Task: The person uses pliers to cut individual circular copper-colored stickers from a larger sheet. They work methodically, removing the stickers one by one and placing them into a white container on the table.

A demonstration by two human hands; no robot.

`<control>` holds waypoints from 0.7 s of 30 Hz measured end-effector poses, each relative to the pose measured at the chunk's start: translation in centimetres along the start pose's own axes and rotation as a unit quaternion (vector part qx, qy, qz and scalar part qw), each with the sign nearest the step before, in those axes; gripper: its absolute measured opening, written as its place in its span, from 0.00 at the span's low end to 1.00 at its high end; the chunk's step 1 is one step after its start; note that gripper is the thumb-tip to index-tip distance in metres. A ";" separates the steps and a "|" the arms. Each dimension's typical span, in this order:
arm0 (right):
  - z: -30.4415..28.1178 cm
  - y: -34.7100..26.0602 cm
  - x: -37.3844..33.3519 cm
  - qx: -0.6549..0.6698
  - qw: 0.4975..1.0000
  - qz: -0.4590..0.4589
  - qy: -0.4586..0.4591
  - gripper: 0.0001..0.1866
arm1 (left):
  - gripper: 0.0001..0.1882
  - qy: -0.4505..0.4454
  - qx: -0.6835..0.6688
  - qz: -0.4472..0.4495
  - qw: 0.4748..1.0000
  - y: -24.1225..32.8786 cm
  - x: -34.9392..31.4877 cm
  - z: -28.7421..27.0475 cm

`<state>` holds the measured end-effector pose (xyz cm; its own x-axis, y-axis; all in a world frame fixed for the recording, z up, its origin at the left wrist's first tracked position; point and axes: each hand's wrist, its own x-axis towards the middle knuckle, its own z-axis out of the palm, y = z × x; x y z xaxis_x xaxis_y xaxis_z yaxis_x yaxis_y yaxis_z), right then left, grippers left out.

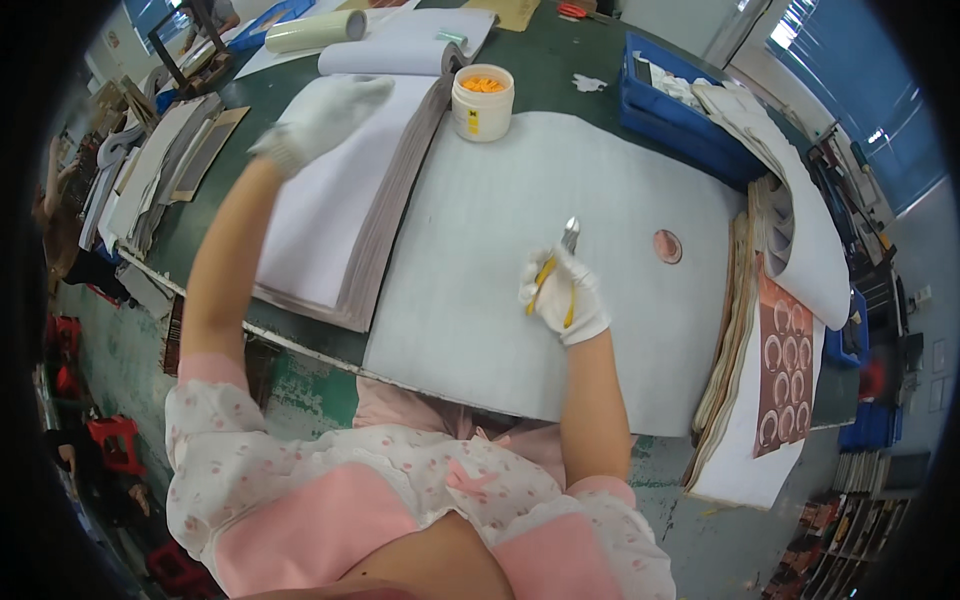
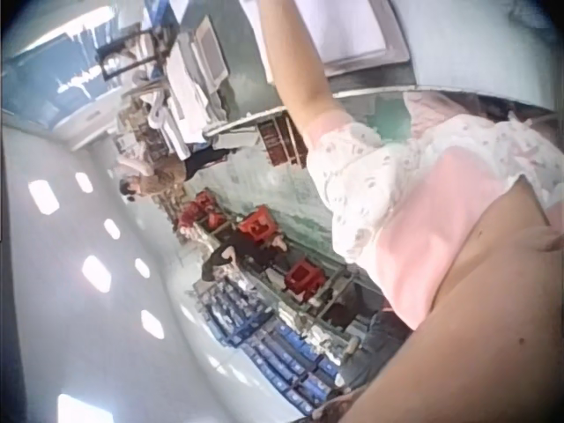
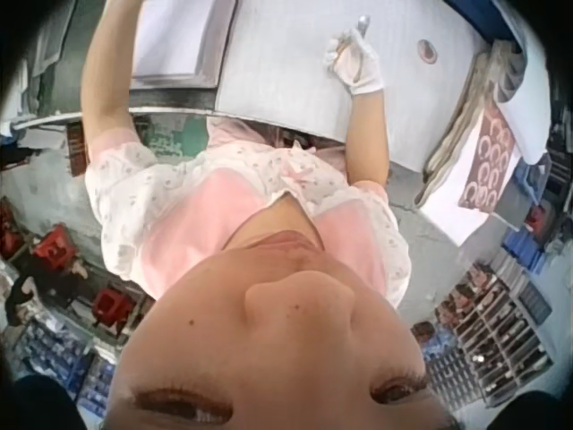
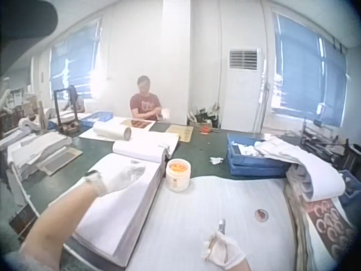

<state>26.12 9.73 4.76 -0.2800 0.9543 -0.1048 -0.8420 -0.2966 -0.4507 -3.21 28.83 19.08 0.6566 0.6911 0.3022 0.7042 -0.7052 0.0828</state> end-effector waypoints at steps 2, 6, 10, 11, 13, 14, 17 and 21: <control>0.0 0.8 0.6 0.015 0.999 0.038 -0.019 0.15 | 0.20 -0.113 0.141 -0.018 0.983 -2.9 1.8 3.7; -1.3 0.9 0.6 0.025 0.998 0.058 0.000 0.16 | 0.20 -0.019 0.134 0.002 0.991 -4.8 2.3 9.7; -0.2 -0.1 1.1 0.011 0.998 0.058 0.005 0.15 | 0.18 -0.014 0.157 0.108 0.981 -6.3 3.3 9.4; 0.0 -0.3 1.1 0.016 0.998 0.063 0.012 0.15 | 0.16 -0.028 0.293 0.238 0.926 -7.4 4.0 9.7; -0.5 -0.6 0.9 0.002 0.997 0.059 0.043 0.15 | 0.19 -0.030 0.104 0.032 0.994 -4.8 4.4 9.7; -0.5 -0.4 1.0 -0.015 0.997 0.050 0.060 0.14 | 0.21 -0.014 0.065 -0.002 0.998 -4.0 4.1 9.6; -2.3 -0.1 1.9 -0.028 0.996 0.072 0.036 0.16 | 0.26 -0.029 0.022 -0.035 0.999 -4.9 4.9 9.5; -2.4 -0.2 2.3 -0.017 0.996 0.088 0.011 0.16 | 0.17 -0.104 0.181 0.016 0.978 -2.2 8.1 4.9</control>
<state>26.74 12.03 2.50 -0.4124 0.8880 -0.2035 -0.7643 -0.4588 -0.4531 1.87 36.81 16.69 0.6938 0.7137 0.0966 0.7075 -0.6503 -0.2768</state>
